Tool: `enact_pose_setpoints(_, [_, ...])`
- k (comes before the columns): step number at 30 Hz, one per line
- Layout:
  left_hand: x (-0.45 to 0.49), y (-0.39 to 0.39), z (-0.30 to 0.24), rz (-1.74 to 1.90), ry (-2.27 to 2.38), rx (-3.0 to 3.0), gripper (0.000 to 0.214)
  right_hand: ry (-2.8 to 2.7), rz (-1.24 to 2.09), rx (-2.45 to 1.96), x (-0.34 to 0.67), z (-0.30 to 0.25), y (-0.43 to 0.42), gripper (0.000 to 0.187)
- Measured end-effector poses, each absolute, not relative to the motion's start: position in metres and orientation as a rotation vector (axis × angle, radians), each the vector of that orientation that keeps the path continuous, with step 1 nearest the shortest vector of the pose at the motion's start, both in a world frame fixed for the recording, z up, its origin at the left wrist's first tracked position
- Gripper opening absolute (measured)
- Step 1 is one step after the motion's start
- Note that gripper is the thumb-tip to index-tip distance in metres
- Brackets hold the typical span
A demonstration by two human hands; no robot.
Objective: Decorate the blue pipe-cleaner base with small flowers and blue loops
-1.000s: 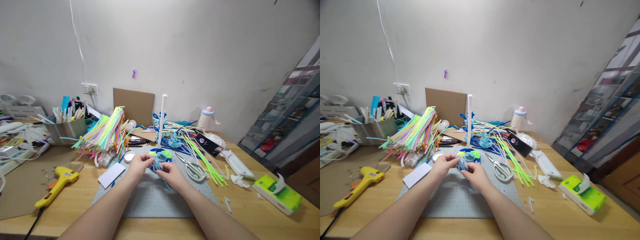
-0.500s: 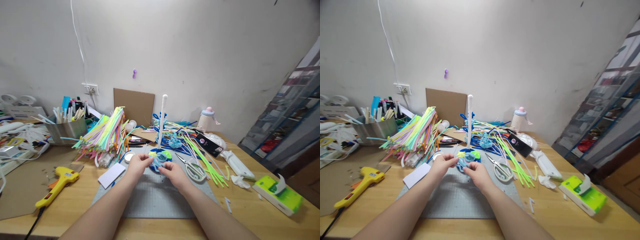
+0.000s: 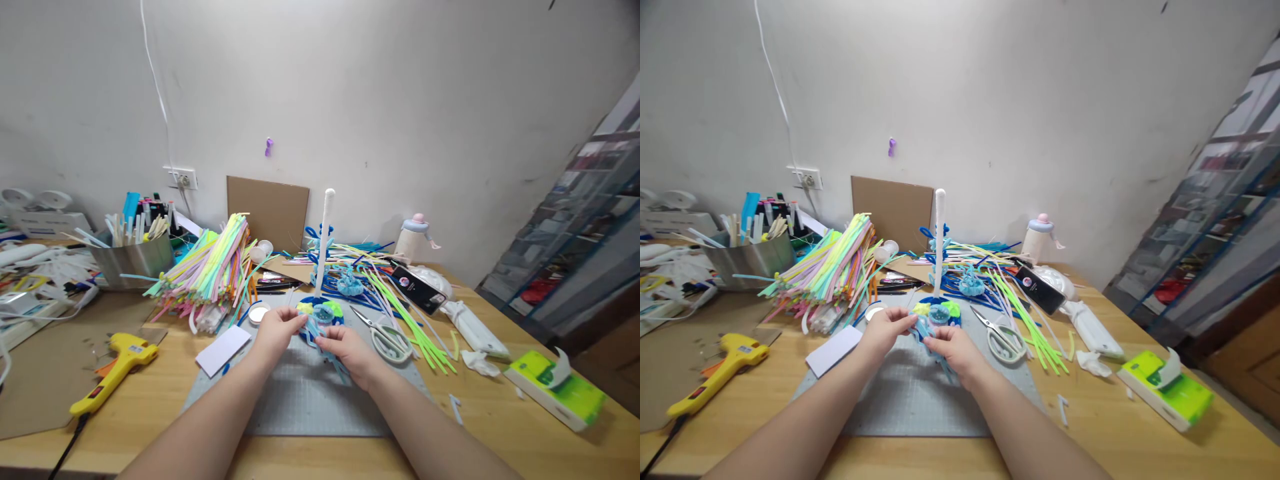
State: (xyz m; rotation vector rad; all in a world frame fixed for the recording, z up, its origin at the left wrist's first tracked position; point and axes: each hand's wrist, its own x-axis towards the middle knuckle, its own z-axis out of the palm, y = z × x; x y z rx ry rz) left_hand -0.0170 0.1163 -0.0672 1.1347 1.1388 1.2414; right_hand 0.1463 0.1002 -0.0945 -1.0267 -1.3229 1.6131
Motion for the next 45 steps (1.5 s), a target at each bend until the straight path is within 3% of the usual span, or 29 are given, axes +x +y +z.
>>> enact_pose_setpoints(9, [-0.015, 0.114, -0.069, 1.252, 1.159, 1.036, 0.027, -1.753, 0.854, -1.237, 0.143, -0.087, 0.096, 0.027])
enact_pose_setpoints(19, [-0.017, 0.119, -0.075, 1.261, 1.17, 0.958, 0.029, -1.77, 0.813, -1.224, 0.141, -0.089, 0.096, 0.028])
enact_pose_setpoints(27, [-0.025, 0.129, -0.082, 1.255, 1.104, 0.893, 0.029, -1.443, 1.371, -1.182, 0.138, -0.099, 0.102, 0.033])
enact_pose_setpoints(38, [-0.024, 0.124, -0.081, 1.05, 1.008, 1.07, 0.032, -1.547, 1.167, -1.194, 0.144, -0.104, 0.106, 0.025])
enact_pose_setpoints(45, [-0.024, 0.122, -0.076, 1.03, 0.905, 0.964, 0.02, -1.571, 1.129, -1.221, 0.144, -0.103, 0.106, 0.018])
